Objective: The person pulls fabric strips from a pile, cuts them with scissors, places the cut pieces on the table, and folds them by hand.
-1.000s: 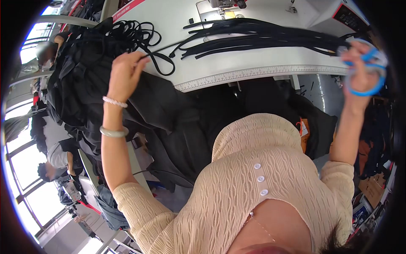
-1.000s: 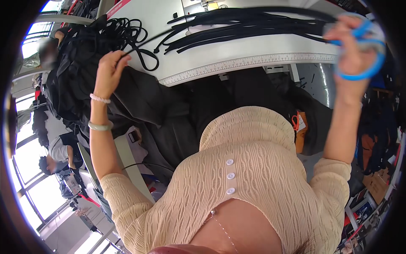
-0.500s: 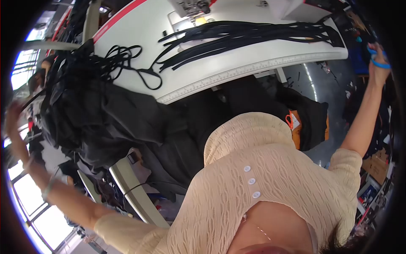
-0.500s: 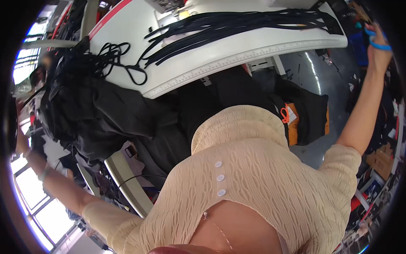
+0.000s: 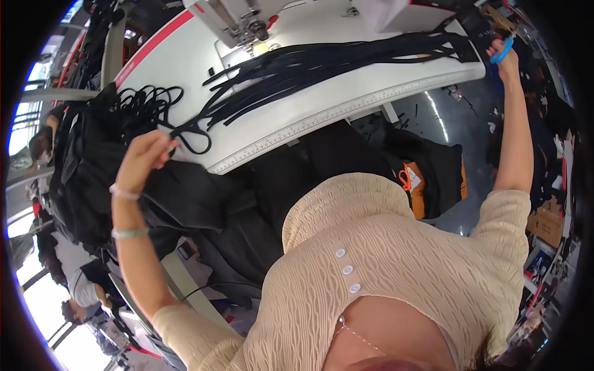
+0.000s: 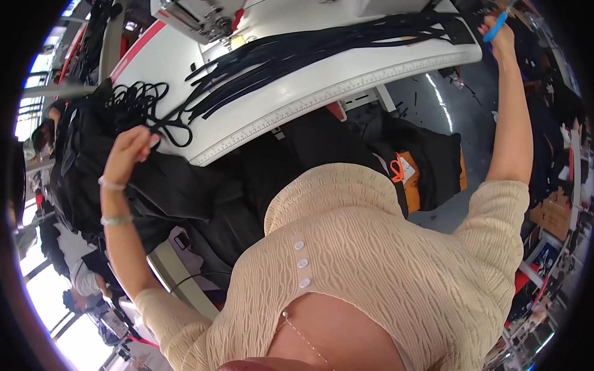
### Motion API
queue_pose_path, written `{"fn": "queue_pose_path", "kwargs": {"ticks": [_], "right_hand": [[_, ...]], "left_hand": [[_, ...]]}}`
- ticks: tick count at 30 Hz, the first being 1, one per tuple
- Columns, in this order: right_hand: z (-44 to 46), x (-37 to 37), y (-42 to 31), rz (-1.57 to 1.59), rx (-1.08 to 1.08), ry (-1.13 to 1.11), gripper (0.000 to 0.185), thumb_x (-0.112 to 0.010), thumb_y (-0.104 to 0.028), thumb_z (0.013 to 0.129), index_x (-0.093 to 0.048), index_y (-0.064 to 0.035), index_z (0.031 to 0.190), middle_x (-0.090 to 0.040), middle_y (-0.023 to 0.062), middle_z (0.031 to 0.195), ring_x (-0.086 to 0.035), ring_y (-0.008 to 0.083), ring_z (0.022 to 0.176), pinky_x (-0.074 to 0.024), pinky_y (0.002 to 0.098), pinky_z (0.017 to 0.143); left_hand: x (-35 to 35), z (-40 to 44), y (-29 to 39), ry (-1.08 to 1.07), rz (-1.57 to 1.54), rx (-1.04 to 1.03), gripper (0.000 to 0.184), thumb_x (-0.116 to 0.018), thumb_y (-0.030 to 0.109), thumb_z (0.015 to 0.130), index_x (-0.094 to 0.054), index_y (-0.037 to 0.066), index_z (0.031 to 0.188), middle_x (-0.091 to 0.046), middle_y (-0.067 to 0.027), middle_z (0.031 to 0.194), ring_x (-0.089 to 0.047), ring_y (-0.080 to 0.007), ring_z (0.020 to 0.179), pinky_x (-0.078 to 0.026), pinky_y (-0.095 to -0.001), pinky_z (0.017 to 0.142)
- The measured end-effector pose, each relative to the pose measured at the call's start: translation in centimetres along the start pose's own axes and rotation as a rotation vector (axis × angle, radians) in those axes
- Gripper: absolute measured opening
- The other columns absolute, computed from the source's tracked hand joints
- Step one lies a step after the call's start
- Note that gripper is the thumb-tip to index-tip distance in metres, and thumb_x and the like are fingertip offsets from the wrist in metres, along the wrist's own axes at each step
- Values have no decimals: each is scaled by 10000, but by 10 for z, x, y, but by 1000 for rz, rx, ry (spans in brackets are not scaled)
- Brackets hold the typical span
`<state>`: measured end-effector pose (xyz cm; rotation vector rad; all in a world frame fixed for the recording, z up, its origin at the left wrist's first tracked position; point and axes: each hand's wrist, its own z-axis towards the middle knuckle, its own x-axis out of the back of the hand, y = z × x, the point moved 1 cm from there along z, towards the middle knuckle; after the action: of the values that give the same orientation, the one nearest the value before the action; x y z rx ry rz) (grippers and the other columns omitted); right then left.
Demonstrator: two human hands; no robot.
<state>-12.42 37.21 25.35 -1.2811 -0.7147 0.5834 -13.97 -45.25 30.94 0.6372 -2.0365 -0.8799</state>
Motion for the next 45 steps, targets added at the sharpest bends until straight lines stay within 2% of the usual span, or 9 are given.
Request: {"fn": "queue_pose_path", "kwargs": {"ticks": [9,15,19,21,24,31,33,36,45], "right_hand": [[44,-7,63,7,-103,140,196,-660,-48,793,-587,49,946,-593,89,839,-614,174,706,-561,275,632],[-64,-92,-1,-339,415,374,267,-709,-215,816,-607,28,857,-628,80,722,-608,118,624,-503,241,568],[-213,-190,-59,-270,418,-225,394,-432,-351,955,-591,-14,827,-522,26,633,-523,105,630,-396,241,574],[-295,-226,-62,158,18,-687,604,-280,-552,959,-565,-19,945,-504,23,681,-534,119,642,-447,252,601],[-376,-269,-53,382,-222,-1298,704,-342,-676,868,-536,-9,979,-543,53,772,-550,107,637,-473,255,611],[-437,-333,-57,183,-435,-1438,689,-381,-693,851,-496,-22,952,-557,96,872,-543,119,597,-464,250,557],[-435,-341,-54,147,-428,-1419,723,-404,-712,831,-502,-10,973,-554,102,858,-547,119,591,-464,245,532],[-432,-347,-56,124,-414,-1416,493,-384,-514,948,-496,-37,894,-554,80,829,-517,99,566,-443,237,519],[-425,-353,-58,100,-552,-1309,499,-488,-519,909,-504,-41,767,-460,0,589,-469,66,420,-392,206,399]], "left_hand": [[-47,42,-6,43,-40,36,251,-572,271,894,-677,44,885,-420,92,576,-297,-7,515,-222,-188,462],[-55,39,-4,112,-309,70,186,-585,211,881,-649,40,849,-461,74,597,-282,7,482,-198,-171,434],[-61,37,-4,119,-429,71,165,-581,186,880,-638,32,863,-474,58,594,-305,7,484,-204,-168,428],[-67,32,0,144,-486,73,157,-575,174,882,-634,29,871,-477,51,598,-322,6,492,-205,-165,429],[-71,28,0,152,-549,46,149,-564,161,890,-630,28,886,-561,19,668,-346,-4,509,-226,-168,441],[-94,20,-1,182,-594,-35,124,-558,148,895,-621,42,889,-682,-83,952,-541,-40,590,-355,-171,506],[-97,19,-2,182,-595,-48,120,-557,143,893,-618,41,886,-683,-83,948,-533,-39,582,-353,-170,509],[-97,19,-6,154,-597,-52,115,-556,137,890,-614,38,878,-683,-85,944,-526,-39,572,-352,-170,513],[-94,19,-13,185,-599,-57,142,-563,107,880,-619,-8,940,-655,-44,864,-478,-31,630,-352,-178,556]]}}
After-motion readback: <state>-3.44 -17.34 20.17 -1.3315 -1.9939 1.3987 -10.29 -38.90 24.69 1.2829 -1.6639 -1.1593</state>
